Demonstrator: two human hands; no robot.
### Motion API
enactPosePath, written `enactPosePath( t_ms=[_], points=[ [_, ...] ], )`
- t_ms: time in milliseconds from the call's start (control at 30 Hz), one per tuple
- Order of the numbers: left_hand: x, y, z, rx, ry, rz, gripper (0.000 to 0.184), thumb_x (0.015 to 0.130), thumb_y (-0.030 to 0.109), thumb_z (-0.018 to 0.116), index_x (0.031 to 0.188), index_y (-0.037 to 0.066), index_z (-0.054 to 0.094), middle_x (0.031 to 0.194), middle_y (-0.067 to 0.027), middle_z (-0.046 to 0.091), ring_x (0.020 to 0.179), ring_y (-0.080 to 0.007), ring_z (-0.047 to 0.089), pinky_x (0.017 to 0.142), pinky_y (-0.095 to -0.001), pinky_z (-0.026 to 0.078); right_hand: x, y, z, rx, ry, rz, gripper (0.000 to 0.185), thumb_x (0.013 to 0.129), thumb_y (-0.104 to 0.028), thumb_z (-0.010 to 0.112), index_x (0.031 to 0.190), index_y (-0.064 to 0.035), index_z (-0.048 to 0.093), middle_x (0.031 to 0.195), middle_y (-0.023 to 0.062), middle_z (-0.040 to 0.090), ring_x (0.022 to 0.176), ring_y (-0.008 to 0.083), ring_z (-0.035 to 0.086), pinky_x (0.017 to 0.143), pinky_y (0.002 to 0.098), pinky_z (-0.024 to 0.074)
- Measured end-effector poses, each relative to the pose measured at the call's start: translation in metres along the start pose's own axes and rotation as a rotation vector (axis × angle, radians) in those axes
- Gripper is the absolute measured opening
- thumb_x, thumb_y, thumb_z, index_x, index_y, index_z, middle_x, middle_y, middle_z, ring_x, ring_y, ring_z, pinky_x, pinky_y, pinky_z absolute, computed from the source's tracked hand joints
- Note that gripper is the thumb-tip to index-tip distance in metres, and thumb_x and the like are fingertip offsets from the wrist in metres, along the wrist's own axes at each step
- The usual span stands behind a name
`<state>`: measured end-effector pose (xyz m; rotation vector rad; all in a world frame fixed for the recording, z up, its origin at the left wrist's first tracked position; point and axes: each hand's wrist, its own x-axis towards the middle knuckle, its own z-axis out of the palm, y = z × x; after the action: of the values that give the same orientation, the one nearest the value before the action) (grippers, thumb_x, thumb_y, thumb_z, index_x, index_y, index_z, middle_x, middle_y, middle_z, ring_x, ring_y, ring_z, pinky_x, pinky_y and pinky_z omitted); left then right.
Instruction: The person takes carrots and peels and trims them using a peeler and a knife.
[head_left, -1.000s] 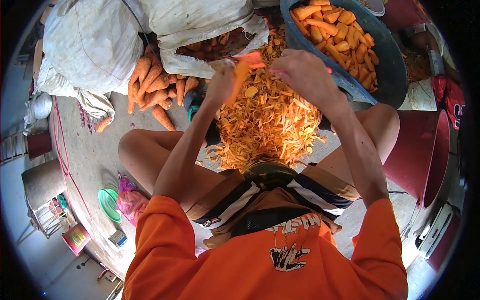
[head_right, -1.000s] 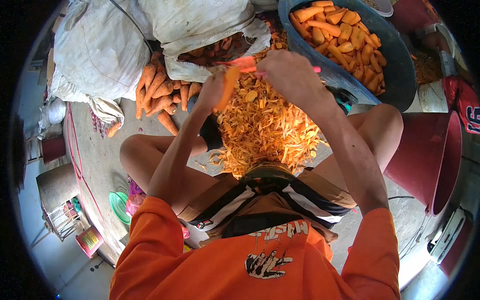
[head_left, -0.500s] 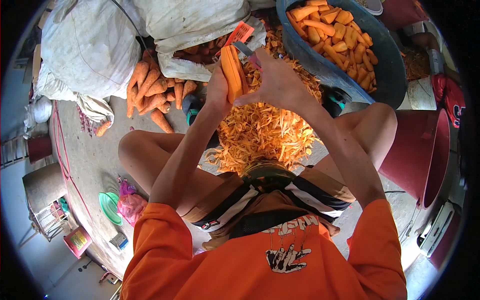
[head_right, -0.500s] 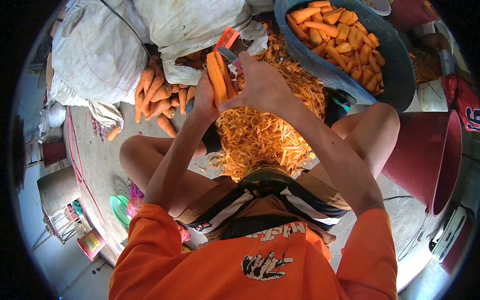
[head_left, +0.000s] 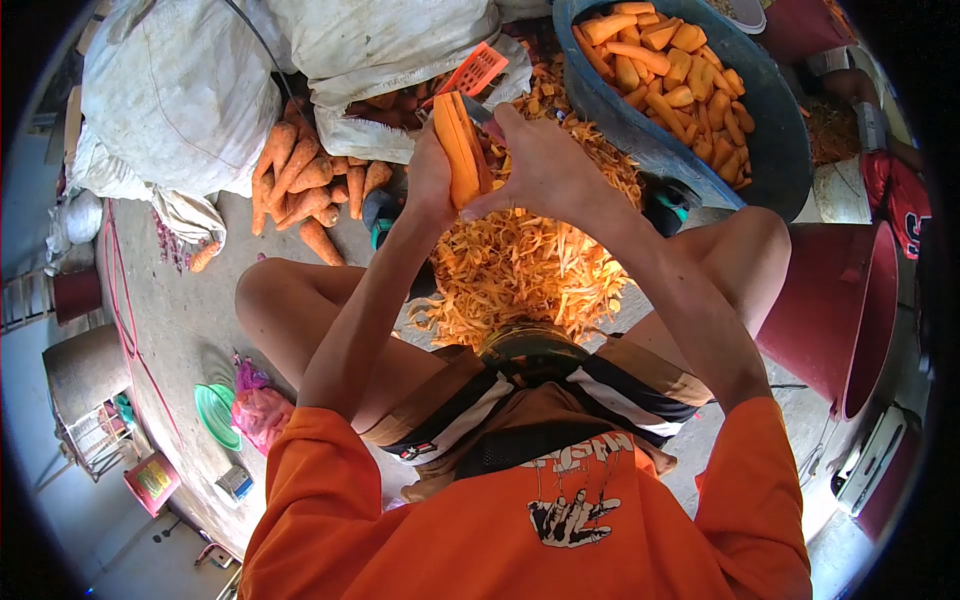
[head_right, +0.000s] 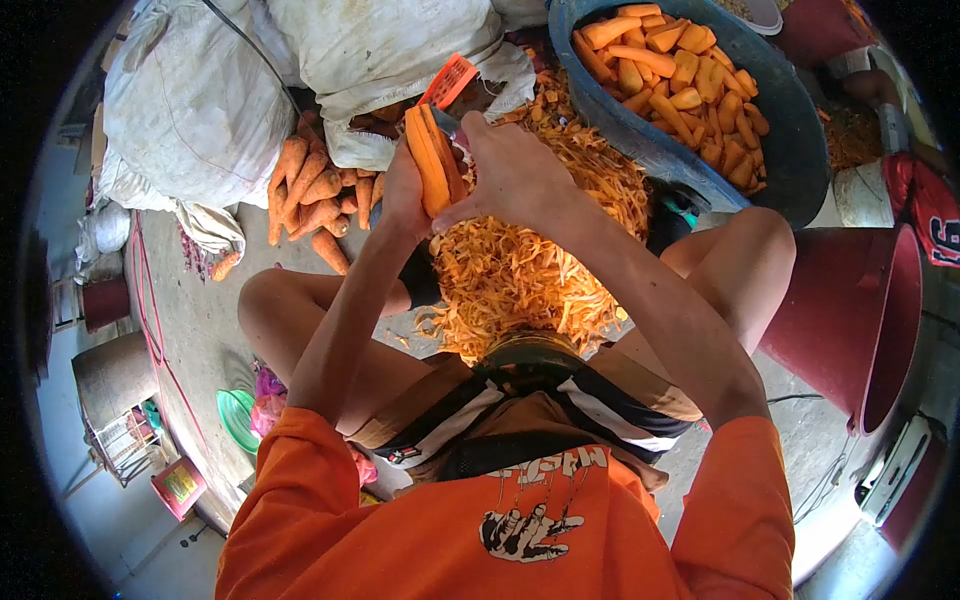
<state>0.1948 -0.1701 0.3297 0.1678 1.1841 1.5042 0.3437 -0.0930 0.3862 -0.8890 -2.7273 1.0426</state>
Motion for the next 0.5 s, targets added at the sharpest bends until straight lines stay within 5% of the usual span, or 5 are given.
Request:
enactPosePath(
  t_ms=[233, 500],
  points=[
    [0.004, 0.005, -0.004, 0.035, 0.069, 0.02, 0.039, 0.113, 0.04, 0.032, 0.118, 0.011, 0.057, 0.09, -0.0059, 0.063, 0.074, -0.0185, 0.065, 0.061, -0.0339, 0.057, -0.004, 0.001, 0.014, -0.075, 0.068, -0.05, 0.094, 0.07, -0.073, 0.082, 0.119, 0.0021, 0.056, 0.101, 0.0233, 0.072, 0.097, 0.0416, 0.072, 0.086, 0.0507, 0.0569],
    [0.006, 0.019, -0.006, 0.072, 0.143, 0.084, 0.038, 0.112, 0.042, 0.038, 0.121, 0.011, 0.057, 0.097, -0.0057, 0.066, 0.084, -0.0198, 0.065, 0.07, -0.0375, 0.056, -0.005, -0.008, 0.017, -0.067, 0.1, -0.019, 0.081, 0.075, -0.075, 0.075, 0.106, -0.0007, 0.065, 0.089, 0.0206, 0.072, 0.087, 0.0393, 0.072, 0.079, 0.0493, 0.0567]
  ],
)
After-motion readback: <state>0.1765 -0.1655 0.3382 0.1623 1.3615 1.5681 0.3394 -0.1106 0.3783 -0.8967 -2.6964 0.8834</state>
